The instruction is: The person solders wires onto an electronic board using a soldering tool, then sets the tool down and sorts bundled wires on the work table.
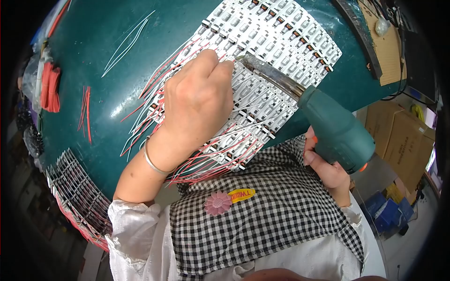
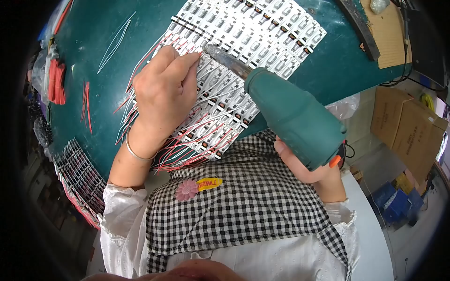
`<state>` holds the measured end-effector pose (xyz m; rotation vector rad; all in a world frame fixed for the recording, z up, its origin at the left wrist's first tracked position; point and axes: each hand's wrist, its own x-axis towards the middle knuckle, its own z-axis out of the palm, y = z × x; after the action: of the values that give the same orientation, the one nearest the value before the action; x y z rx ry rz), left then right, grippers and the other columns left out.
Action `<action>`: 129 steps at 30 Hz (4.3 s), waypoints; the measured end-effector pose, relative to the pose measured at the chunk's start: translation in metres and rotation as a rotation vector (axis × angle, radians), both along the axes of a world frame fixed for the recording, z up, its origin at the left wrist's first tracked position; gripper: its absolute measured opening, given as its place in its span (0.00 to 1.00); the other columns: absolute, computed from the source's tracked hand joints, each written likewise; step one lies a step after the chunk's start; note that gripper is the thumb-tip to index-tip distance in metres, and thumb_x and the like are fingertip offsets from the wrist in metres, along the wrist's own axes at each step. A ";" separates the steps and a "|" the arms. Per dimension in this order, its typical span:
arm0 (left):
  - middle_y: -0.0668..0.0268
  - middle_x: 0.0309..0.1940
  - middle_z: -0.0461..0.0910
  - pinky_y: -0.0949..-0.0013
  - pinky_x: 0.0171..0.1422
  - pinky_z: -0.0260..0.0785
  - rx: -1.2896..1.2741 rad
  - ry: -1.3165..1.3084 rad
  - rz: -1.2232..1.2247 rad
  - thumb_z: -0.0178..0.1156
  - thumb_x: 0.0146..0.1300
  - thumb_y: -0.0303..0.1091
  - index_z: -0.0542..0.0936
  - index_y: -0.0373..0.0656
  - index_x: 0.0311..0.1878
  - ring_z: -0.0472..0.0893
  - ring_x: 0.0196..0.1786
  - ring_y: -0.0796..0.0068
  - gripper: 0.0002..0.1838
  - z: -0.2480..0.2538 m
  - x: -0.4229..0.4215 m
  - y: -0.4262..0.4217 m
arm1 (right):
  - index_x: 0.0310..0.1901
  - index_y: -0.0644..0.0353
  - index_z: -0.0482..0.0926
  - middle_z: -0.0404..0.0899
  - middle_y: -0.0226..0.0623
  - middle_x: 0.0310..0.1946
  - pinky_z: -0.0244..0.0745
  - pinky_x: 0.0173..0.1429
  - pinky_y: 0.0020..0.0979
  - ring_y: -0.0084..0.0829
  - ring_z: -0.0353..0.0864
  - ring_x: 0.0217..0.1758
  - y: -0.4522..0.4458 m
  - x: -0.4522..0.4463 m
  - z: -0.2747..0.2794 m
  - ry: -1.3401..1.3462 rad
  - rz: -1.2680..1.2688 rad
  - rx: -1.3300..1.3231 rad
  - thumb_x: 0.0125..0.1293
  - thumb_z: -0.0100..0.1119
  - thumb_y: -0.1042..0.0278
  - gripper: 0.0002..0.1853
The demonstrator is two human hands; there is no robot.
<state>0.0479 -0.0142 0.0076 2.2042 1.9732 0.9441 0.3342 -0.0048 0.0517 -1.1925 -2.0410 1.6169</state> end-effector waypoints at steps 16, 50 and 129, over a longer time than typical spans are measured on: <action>0.61 0.24 0.68 0.60 0.26 0.70 -0.028 0.028 0.007 0.61 0.47 0.21 0.78 0.38 0.29 0.77 0.27 0.62 0.04 0.004 0.001 0.001 | 0.62 0.75 0.70 0.79 0.50 0.49 0.73 0.32 0.25 0.24 0.75 0.27 0.011 -0.010 0.008 0.409 -0.347 -0.273 0.51 0.60 0.84 0.31; 0.67 0.25 0.75 0.66 0.27 0.70 0.070 -0.038 -0.091 0.64 0.47 0.17 0.86 0.43 0.37 0.77 0.25 0.68 0.14 0.023 -0.009 -0.009 | 0.60 0.75 0.74 0.80 0.34 0.29 0.76 0.51 0.30 0.22 0.77 0.31 0.001 0.003 0.002 0.391 -0.226 -0.259 0.56 0.59 0.87 0.26; 0.65 0.23 0.72 0.66 0.23 0.65 -0.002 -0.029 -0.067 0.69 0.52 0.20 0.85 0.41 0.36 0.74 0.20 0.69 0.08 -0.002 0.017 -0.004 | 0.58 0.70 0.69 0.76 0.37 0.29 0.74 0.32 0.26 0.25 0.75 0.26 -0.015 0.031 -0.037 0.199 -0.054 -0.067 0.55 0.58 0.85 0.26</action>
<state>0.0648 -0.0184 0.0060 2.2273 1.8741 0.9598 0.3648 -0.0196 0.0147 -1.0525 -1.8306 1.7160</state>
